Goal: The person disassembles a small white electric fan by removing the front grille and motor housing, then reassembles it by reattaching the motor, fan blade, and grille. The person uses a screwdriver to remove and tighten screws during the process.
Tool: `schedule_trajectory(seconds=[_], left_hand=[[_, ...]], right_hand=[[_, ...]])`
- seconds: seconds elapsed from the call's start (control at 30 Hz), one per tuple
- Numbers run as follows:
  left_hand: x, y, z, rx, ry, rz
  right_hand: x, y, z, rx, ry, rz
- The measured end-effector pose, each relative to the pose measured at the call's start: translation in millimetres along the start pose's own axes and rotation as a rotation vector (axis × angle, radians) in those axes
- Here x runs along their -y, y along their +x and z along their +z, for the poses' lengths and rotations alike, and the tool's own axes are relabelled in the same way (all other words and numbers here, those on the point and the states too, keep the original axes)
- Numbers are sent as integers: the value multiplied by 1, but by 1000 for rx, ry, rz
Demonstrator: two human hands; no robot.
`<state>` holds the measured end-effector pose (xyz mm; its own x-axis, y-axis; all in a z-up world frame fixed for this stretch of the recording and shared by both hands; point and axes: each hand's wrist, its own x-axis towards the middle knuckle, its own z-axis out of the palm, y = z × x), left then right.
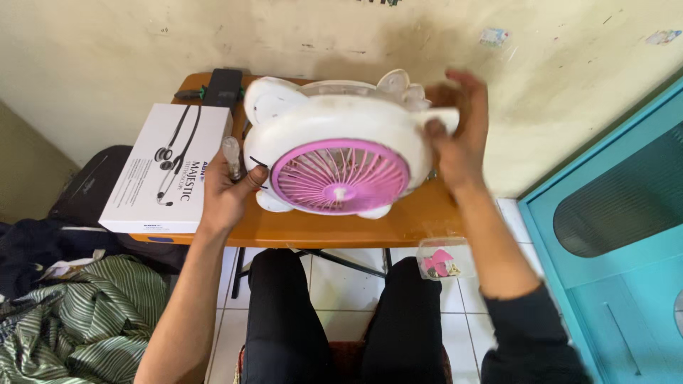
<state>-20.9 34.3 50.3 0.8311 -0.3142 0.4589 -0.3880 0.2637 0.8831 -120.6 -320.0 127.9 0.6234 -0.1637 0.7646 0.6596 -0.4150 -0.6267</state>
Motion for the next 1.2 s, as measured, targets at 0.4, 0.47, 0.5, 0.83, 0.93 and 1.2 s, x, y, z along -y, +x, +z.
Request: schedule_trajectory(seconds=[0.4, 0.47, 0.5, 0.83, 0.93, 1.2], left_hand=[[42, -13, 20, -120, 172, 119], [48, -12, 18, -225, 548, 305], [52, -12, 18, -272, 735, 394], [89, 12, 13, -171, 438, -25], [93, 14, 14, -150, 339, 231], [102, 10, 9, -123, -94, -132]], right_hand=[[-60, -63, 45, -181, -112, 17], [-60, -61, 55, -219, -57, 54], [-60, -61, 59, -230, -33, 64], [-70, -54, 87, -403, -239, 99], [-75, -55, 88, -379, -121, 93], [-97, -63, 82, -361, 10, 154]])
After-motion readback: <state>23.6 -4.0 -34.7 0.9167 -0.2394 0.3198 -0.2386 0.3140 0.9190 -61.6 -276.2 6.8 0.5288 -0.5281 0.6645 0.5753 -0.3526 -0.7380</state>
